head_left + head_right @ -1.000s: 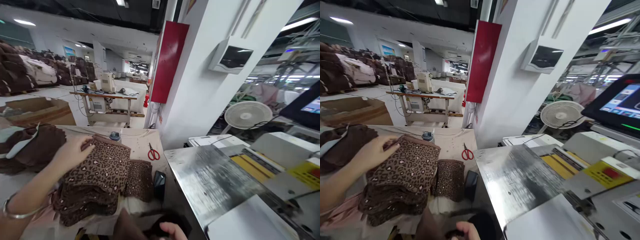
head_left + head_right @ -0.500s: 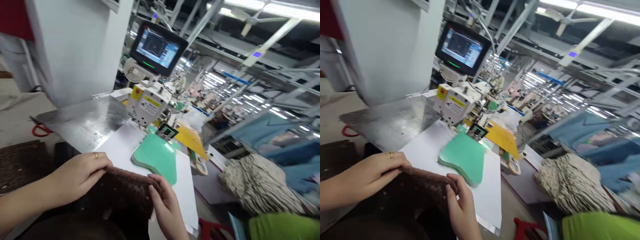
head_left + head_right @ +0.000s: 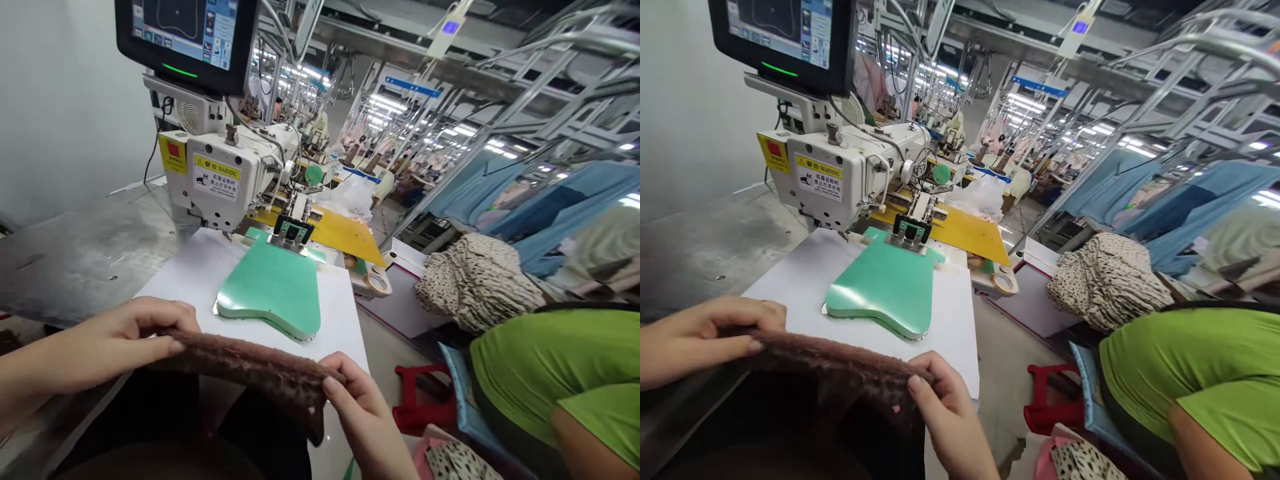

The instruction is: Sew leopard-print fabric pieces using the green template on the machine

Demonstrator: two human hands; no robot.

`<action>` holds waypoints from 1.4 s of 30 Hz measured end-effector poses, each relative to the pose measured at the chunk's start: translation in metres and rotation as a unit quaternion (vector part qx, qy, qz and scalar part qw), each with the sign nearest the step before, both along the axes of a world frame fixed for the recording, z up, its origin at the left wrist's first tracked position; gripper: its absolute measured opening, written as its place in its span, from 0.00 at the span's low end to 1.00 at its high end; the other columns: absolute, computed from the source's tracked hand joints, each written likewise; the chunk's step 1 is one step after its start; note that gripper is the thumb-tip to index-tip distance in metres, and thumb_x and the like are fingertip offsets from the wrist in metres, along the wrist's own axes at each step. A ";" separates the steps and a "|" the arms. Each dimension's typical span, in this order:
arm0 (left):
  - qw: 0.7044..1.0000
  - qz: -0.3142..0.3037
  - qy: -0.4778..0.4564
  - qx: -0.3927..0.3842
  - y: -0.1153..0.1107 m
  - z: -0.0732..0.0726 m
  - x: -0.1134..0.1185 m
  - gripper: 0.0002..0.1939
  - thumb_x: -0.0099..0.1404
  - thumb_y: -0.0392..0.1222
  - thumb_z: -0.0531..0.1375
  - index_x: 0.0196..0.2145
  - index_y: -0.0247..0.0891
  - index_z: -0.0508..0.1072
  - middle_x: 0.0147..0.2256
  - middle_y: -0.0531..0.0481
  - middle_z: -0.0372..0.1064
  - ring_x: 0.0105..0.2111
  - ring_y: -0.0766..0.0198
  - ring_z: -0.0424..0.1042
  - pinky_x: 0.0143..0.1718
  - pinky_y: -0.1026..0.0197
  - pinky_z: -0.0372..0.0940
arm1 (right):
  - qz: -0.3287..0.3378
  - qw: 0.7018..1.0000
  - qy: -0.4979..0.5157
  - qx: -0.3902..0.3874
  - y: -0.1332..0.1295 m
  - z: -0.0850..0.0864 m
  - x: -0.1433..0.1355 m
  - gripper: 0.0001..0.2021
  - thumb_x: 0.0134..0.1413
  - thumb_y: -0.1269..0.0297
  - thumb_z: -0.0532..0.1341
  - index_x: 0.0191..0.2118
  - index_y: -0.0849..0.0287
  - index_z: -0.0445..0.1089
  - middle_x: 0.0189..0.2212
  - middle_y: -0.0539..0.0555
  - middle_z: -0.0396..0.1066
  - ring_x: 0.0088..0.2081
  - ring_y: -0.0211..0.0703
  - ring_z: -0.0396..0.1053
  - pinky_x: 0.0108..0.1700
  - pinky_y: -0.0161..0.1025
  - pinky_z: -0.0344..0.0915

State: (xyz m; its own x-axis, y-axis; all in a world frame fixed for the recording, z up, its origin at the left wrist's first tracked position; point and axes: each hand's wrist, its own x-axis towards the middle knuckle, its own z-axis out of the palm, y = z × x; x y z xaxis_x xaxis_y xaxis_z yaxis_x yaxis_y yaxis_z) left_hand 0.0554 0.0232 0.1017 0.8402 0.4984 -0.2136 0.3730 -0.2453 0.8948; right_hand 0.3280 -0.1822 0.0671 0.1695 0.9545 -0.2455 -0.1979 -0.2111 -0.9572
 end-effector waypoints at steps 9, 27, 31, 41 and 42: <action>0.988 0.012 0.001 -0.151 0.007 -0.024 0.001 0.12 0.66 0.51 0.59 0.42 0.41 0.73 0.36 0.51 0.74 0.35 0.63 0.71 0.36 0.68 0.64 | -0.002 0.995 -0.089 -0.054 -0.001 -0.013 0.008 0.21 0.56 0.43 0.63 0.31 0.59 0.65 0.24 0.47 0.60 0.28 0.35 0.57 0.31 0.33 0.55; 0.982 0.081 0.142 0.094 0.042 -0.076 0.031 0.11 0.63 0.51 0.50 0.33 0.41 0.61 0.25 0.57 0.63 0.27 0.62 0.64 0.29 0.65 0.56 | -0.038 0.887 -0.461 -0.021 0.041 -0.059 0.041 0.08 0.60 0.66 0.54 0.35 0.57 0.71 0.42 0.56 0.66 0.48 0.51 0.63 0.50 0.49 0.57; 0.982 0.056 0.163 0.078 0.080 -0.081 0.050 0.19 0.61 0.60 0.50 0.33 0.41 0.61 0.29 0.55 0.64 0.31 0.60 0.64 0.33 0.63 0.59 | -0.024 0.891 -0.452 -0.030 0.073 -0.057 0.067 0.06 0.57 0.71 0.58 0.29 0.59 0.68 0.41 0.55 0.67 0.48 0.48 0.63 0.51 0.47 0.55; 0.924 0.068 0.182 0.329 0.140 -0.074 0.112 0.24 0.65 0.53 0.42 0.44 0.43 0.73 0.49 0.46 0.70 0.46 0.53 0.72 0.44 0.55 0.62 | -0.090 0.874 -0.473 -0.074 0.175 -0.066 0.121 0.08 0.50 0.74 0.62 0.24 0.59 0.65 0.32 0.51 0.64 0.37 0.42 0.63 0.41 0.39 0.57; 0.920 0.079 0.173 0.343 0.141 -0.080 0.111 0.27 0.66 0.54 0.41 0.45 0.43 0.75 0.51 0.46 0.70 0.47 0.53 0.72 0.46 0.55 0.64 | -0.108 0.872 -0.471 -0.075 0.179 -0.068 0.121 0.08 0.50 0.74 0.62 0.24 0.59 0.65 0.32 0.51 0.64 0.37 0.42 0.63 0.40 0.39 0.57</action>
State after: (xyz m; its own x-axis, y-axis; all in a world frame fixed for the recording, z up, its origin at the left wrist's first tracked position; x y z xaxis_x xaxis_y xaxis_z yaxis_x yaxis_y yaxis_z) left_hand 0.1666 0.1644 0.0218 0.6862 0.7260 -0.0445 0.6864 -0.6261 0.3699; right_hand 0.4495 -0.0035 -0.0008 0.5349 0.8446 -0.0204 0.6114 -0.4036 -0.6806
